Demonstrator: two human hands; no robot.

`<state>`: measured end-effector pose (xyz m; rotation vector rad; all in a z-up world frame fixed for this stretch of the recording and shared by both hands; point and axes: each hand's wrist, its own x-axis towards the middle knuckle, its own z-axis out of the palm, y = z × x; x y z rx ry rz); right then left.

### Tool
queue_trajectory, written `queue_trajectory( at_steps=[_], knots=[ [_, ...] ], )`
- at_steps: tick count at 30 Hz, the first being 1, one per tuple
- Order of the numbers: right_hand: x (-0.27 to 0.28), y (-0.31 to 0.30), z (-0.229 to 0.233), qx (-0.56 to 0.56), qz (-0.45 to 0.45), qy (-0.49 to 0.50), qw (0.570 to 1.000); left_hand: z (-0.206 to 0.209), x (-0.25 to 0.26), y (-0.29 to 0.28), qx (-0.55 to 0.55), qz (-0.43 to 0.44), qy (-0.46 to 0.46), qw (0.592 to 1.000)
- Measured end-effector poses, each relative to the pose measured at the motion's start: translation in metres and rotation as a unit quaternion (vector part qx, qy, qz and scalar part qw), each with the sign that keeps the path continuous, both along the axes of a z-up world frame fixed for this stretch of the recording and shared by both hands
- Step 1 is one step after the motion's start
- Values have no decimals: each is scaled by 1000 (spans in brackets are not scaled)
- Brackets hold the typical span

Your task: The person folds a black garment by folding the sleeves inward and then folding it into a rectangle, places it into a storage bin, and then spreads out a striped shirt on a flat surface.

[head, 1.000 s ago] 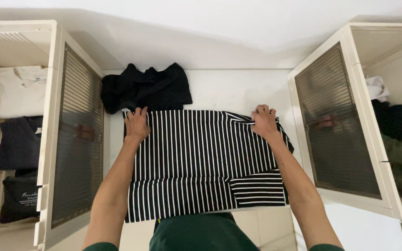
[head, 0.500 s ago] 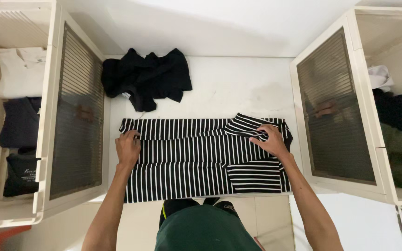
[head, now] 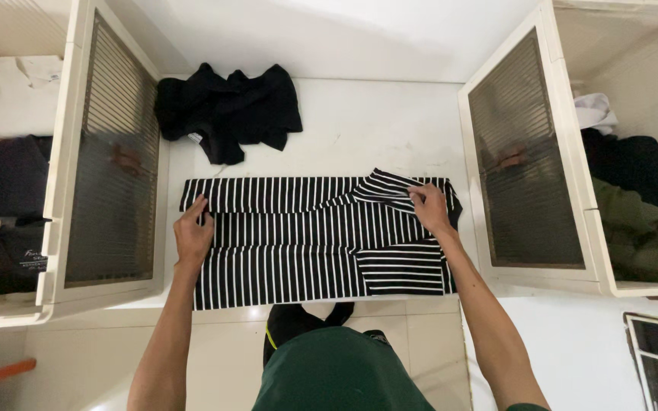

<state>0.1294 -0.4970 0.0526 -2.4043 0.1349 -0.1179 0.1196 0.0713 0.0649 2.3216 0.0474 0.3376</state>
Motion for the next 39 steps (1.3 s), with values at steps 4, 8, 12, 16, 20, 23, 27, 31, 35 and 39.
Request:
queue_trajectory(
  at_steps=[4,8,12,16,20,23,27,31,35,39],
  knots=[
    [-45,11,40,44,-14,-82,996,-5,-24,-1,-44,42,-1,998],
    [-78,5,22,127,-109,-76,983,-25,-44,-1,-31,31,98,994],
    [-64,-12,-8,181,-297,17,937,-42,-48,5,-36,-15,152,988],
    [-42,-27,-15,260,-262,133,920,-56,-43,9,-16,-32,160,987],
    [-49,-41,-8,285,-174,209,919,-65,-45,9,2,-32,145,989],
    [-69,-53,-2,248,0,223,943,-69,-48,8,22,-38,128,991],
    [-100,-60,12,116,232,379,888,-79,-49,5,16,-19,108,994],
    [-95,-71,3,174,58,300,936,-90,-38,12,-16,26,62,998],
    [-74,-79,-36,109,-143,91,979,-91,-26,22,-186,171,83,964],
    [-49,-66,-53,66,-205,80,973,-84,-1,29,-436,282,47,854]
  ],
)
